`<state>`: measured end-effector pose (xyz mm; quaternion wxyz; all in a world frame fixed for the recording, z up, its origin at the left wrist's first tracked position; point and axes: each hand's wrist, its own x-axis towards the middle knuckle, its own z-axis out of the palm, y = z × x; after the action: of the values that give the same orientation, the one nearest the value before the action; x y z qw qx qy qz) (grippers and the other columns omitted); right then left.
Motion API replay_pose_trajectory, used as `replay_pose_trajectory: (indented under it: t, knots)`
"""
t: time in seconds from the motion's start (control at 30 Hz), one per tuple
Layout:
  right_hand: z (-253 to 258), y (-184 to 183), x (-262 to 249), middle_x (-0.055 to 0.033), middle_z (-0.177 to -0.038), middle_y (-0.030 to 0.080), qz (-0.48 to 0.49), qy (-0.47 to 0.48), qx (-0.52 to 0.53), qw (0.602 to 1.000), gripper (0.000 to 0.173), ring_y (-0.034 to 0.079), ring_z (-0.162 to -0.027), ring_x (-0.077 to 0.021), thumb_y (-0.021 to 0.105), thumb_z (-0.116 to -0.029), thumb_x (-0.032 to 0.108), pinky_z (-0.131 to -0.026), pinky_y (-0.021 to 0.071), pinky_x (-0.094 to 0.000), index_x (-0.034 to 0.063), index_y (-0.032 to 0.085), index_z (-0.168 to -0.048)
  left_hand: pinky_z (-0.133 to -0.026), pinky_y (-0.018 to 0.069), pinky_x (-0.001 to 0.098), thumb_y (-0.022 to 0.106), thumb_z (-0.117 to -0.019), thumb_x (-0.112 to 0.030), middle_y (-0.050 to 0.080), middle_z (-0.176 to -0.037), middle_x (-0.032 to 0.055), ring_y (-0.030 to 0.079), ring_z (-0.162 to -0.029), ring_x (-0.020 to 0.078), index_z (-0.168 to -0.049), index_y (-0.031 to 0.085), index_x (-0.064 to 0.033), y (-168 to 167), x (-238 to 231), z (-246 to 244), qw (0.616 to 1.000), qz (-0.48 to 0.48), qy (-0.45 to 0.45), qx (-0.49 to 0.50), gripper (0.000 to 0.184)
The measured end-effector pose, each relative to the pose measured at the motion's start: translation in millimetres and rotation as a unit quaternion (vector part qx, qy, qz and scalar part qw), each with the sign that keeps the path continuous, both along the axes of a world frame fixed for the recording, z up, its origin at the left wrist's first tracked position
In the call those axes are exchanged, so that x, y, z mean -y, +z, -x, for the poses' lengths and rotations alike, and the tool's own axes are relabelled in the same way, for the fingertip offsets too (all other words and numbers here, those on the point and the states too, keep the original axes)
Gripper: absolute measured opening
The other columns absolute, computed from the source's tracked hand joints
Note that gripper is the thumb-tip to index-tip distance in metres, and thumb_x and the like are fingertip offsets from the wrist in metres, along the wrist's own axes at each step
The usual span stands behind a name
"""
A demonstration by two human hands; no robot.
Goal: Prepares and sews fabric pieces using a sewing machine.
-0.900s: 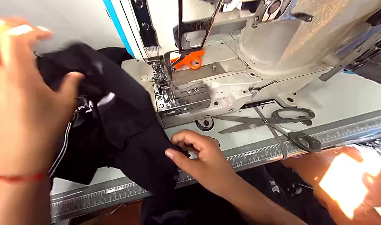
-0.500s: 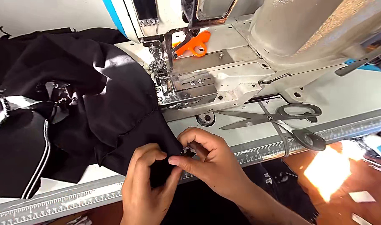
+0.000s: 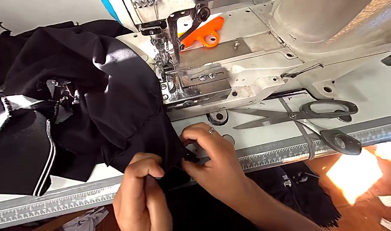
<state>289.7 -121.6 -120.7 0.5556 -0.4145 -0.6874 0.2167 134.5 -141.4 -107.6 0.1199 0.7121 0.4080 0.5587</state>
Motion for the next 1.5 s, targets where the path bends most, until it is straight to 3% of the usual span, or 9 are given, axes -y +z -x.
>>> replay_pose_trajectory:
  t: [0.13, 0.27, 0.53, 0.77, 0.97, 1.13, 1.27, 1.33, 1.5]
  knots:
    - [-4, 4, -1, -0.0018, -0.096, 0.069, -0.057, -0.033, -0.010, 0.998, 0.018, 0.066, -0.094, -0.0034, 0.075, -0.0811, 0.006, -0.080, 0.0554, -0.0135, 0.0069, 0.069, -0.098, -0.082, 0.0458, 0.0085, 0.062, -0.0939, -0.014, 0.056, -0.094, -0.0041, 0.057, -0.089, -0.0038, -0.102, 0.052, -0.0145, -5, 3, 6, 0.992, -0.071, 0.062, -0.083, 0.013]
    - [-7, 5, 7, -0.0009, -0.097, 0.069, -0.067, -0.048, -0.032, 0.996, 0.013, 0.066, -0.095, -0.0020, 0.070, -0.0868, 0.006, -0.081, 0.0552, -0.0125, 0.0071, 0.070, -0.099, -0.071, 0.0437, 0.0117, 0.059, -0.0995, -0.014, 0.055, -0.085, -0.0003, 0.054, -0.075, 0.0033, -0.100, 0.054, -0.0124, -4, 6, 14, 0.980, -0.129, 0.066, -0.139, 0.005]
    - [0, -5, 7, -0.0034, -0.100, 0.068, -0.070, -0.055, 0.001, 0.996, 0.017, 0.065, -0.096, -0.0045, 0.072, -0.0838, 0.007, -0.082, 0.0540, -0.0133, 0.0082, 0.072, -0.101, -0.073, 0.0458, 0.0168, 0.055, -0.1038, -0.016, 0.055, -0.081, 0.0044, 0.055, -0.073, 0.0114, -0.105, 0.062, -0.0055, 10, 17, 21, 0.969, -0.161, 0.029, -0.187, 0.012]
    - [-16, 8, 10, 0.0011, -0.101, 0.067, -0.064, -0.075, -0.024, 0.995, 0.012, 0.064, -0.095, -0.0006, 0.070, -0.0912, 0.008, -0.079, 0.0547, -0.0126, 0.0106, 0.073, -0.103, -0.076, 0.0465, 0.0151, 0.057, -0.1001, -0.008, 0.066, -0.085, 0.0113, 0.061, -0.081, 0.0116, -0.104, 0.068, -0.0015, 24, 42, 46, 0.959, -0.024, 0.123, -0.256, 0.013]
    - [-10, -11, 26, 0.0013, -0.104, 0.066, -0.048, -0.055, 0.013, 0.997, 0.009, 0.063, -0.098, 0.0013, 0.069, -0.0918, 0.011, -0.085, 0.0525, -0.0098, 0.0131, 0.070, -0.100, -0.096, 0.0479, 0.0157, 0.053, -0.1041, -0.012, 0.066, -0.111, -0.0102, 0.060, -0.111, -0.0034, -0.116, 0.067, -0.0122, 22, 53, 62, 0.986, -0.065, 0.130, -0.077, 0.018]
    - [-15, -16, 22, 0.0018, -0.105, 0.066, -0.068, -0.084, 0.037, 0.993, 0.010, 0.063, -0.101, 0.0007, 0.068, -0.0919, 0.011, -0.087, 0.0521, -0.0109, 0.0130, 0.068, -0.102, -0.088, 0.0535, 0.0163, 0.057, -0.1042, -0.020, 0.071, -0.102, -0.0125, 0.066, -0.098, 0.0000, -0.112, 0.077, -0.0252, 14, 46, 35, 0.941, 0.051, -0.024, 0.333, 0.022]
    - [-16, -17, 16, 0.0074, -0.100, 0.070, -0.033, -0.061, -0.096, 0.993, 0.013, 0.067, -0.095, -0.0004, 0.071, -0.0911, 0.013, -0.081, 0.0580, -0.0162, 0.0175, 0.070, -0.103, -0.094, 0.0482, 0.0134, 0.055, -0.1061, -0.018, 0.070, -0.111, -0.0176, 0.062, -0.106, -0.0053, -0.115, 0.075, -0.0236, 14, 46, 47, 0.978, 0.054, -0.051, 0.196, 0.022]
    - [-12, -9, 17, 0.0088, -0.099, 0.071, 0.052, 0.026, -0.243, 0.968, 0.011, 0.067, -0.092, 0.0016, 0.072, -0.0937, 0.015, -0.082, 0.0567, -0.0150, 0.0198, 0.073, -0.103, -0.095, 0.0516, 0.0148, 0.056, -0.1053, -0.012, 0.073, -0.112, -0.0146, 0.065, -0.108, -0.0036, -0.114, 0.075, -0.0163, 15, 44, 47, 0.995, 0.011, -0.032, 0.098, 0.021]
    - [-14, 10, 14, -0.0032, -0.098, 0.077, 0.258, 0.241, -0.530, 0.771, 0.011, 0.074, -0.091, -0.0085, 0.070, -0.0935, 0.009, -0.085, 0.0613, -0.0267, 0.0111, 0.079, -0.100, -0.090, 0.0513, 0.0125, 0.055, -0.1070, -0.017, 0.073, -0.110, -0.0159, 0.065, -0.102, -0.0066, -0.116, 0.074, -0.0175, 8, 37, 46, 0.997, 0.039, -0.043, 0.057, 0.021]
